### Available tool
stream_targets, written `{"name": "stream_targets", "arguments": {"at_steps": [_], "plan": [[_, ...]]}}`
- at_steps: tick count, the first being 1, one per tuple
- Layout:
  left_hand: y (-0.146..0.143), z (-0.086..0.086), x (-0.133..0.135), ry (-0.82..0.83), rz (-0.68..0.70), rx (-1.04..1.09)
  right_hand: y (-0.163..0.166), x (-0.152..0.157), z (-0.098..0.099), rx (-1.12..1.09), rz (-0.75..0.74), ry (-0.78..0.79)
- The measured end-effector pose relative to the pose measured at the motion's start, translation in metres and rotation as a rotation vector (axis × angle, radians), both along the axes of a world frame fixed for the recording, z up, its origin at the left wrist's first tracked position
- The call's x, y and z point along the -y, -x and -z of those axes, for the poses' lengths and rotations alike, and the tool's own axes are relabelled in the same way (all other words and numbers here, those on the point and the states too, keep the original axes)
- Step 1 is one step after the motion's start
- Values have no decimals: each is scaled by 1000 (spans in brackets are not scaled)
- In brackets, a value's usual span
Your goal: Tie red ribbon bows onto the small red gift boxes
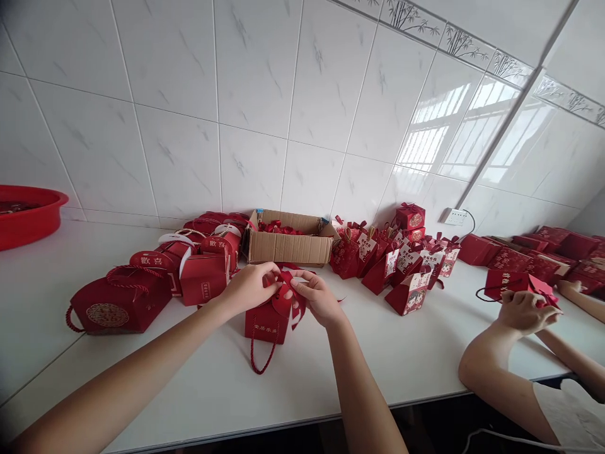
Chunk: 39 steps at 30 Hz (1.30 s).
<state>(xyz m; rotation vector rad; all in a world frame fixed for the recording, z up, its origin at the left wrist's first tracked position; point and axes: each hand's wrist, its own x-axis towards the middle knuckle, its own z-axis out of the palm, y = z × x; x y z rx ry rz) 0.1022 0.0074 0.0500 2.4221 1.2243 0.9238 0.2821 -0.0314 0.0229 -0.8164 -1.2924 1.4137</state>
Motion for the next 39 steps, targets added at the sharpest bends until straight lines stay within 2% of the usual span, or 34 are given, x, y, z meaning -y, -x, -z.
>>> {"name": "stream_targets", "arguments": {"at_steps": [4,10,17,20,24,26,31,36,39], "plan": [[6,-1,-2,15,13,13,-5,5,2,106,123,-13],[6,-9,-2,11,39,2,10,0,7,435,274,-118],[9,-13,-3,-14,46,-112,25,-12,21,403,341,-194],[16,-15,-8,46,55,-106,28,-12,24,384,353,-219],[31,-17,-20,240,217,-55,32,-10,27,372,491,-301],[39,-15,-28,322,237,-47,34,-9,29,366,520,-309],[43,0,-47,515,114,-34,36,-10,34,309,406,-257],[42,7,-51,691,196,-57,34,-11,28,202,222,-220],[44,5,-52,778,265,-32,33,-9,20,256,221,-169]]}}
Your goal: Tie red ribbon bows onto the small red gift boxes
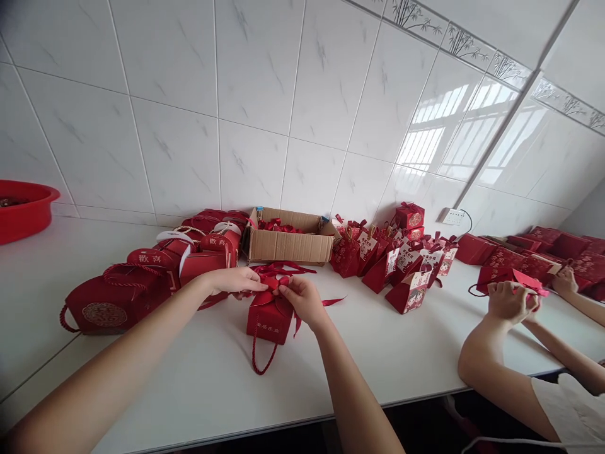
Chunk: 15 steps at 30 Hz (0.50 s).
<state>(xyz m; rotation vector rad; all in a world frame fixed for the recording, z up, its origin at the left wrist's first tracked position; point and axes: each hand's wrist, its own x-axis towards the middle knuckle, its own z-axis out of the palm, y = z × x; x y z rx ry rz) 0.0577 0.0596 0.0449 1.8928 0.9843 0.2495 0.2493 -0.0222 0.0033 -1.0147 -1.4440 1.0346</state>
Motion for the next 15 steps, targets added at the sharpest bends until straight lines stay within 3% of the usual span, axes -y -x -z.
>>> {"name": "stream_targets", "arguments": {"at_steps": [2,9,15], "plan": [[3,-3,-1,-13,9,47,2,0,-5,13,56,35],[8,-25,12,-301,-13,113,16,-8,-4,153,296,54],[6,-37,28,-281,34,93,21,-11,6,182,342,-53]]}}
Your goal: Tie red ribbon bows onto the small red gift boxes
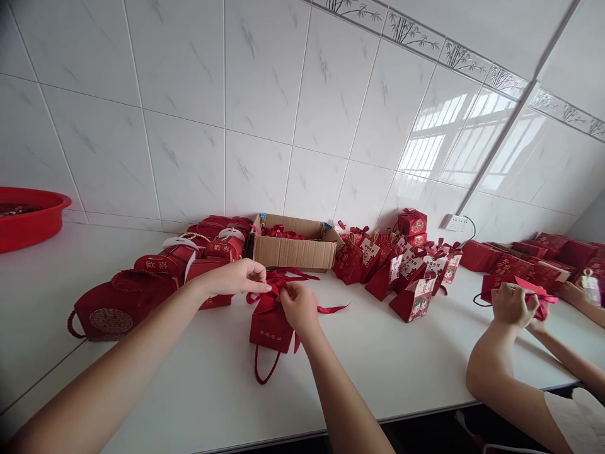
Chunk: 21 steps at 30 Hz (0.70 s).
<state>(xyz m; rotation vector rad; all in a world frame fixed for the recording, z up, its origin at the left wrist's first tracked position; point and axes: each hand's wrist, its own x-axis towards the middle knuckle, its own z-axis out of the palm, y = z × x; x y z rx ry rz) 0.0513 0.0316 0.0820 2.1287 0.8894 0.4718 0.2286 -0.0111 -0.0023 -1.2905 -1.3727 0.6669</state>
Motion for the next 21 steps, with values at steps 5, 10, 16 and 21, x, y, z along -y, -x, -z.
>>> {"name": "stream_targets", "arguments": {"at_steps": [5,10,16,21], "plan": [[0,-1,4,-42,14,-4,2,3,1,30,40,-17],[0,-6,15,-240,40,-24,4,8,-2,45,55,-3],[0,-14,27,-286,-4,-82,6,15,-5,-13,72,-8],[-5,-6,15,-2,51,41,7,15,-1,36,112,-22]]}}
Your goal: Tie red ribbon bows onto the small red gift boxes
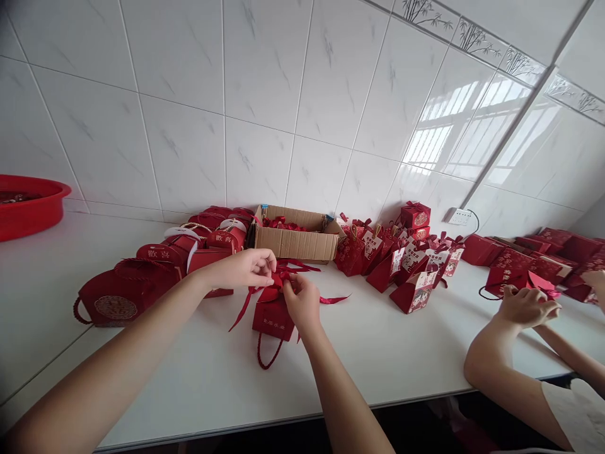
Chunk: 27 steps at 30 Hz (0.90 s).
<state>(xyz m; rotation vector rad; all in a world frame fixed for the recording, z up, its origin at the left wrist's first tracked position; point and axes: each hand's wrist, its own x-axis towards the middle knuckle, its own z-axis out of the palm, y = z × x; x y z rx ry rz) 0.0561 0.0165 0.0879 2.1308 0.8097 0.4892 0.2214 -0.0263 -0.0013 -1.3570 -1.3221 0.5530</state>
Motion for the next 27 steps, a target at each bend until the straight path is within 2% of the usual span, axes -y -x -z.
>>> {"name": "stream_targets", "arguments": {"at_steps": [4,7,11,16,22,27], "plan": [[-10,11,-8,197,-22,144,2,-1,3,145,65,-44],[-17,16,-10,293,-66,247,2,-1,4,242,95,-78],[-19,17,-10,372,-139,342,2,-1,6,259,104,-74],[-13,12,-9,320,-201,328,1,-2,6,281,128,-80],[-10,15,-8,123,-276,166,4,0,4,320,162,-52],[-13,17,-6,182,-289,192,8,5,-2,424,194,-18]]}}
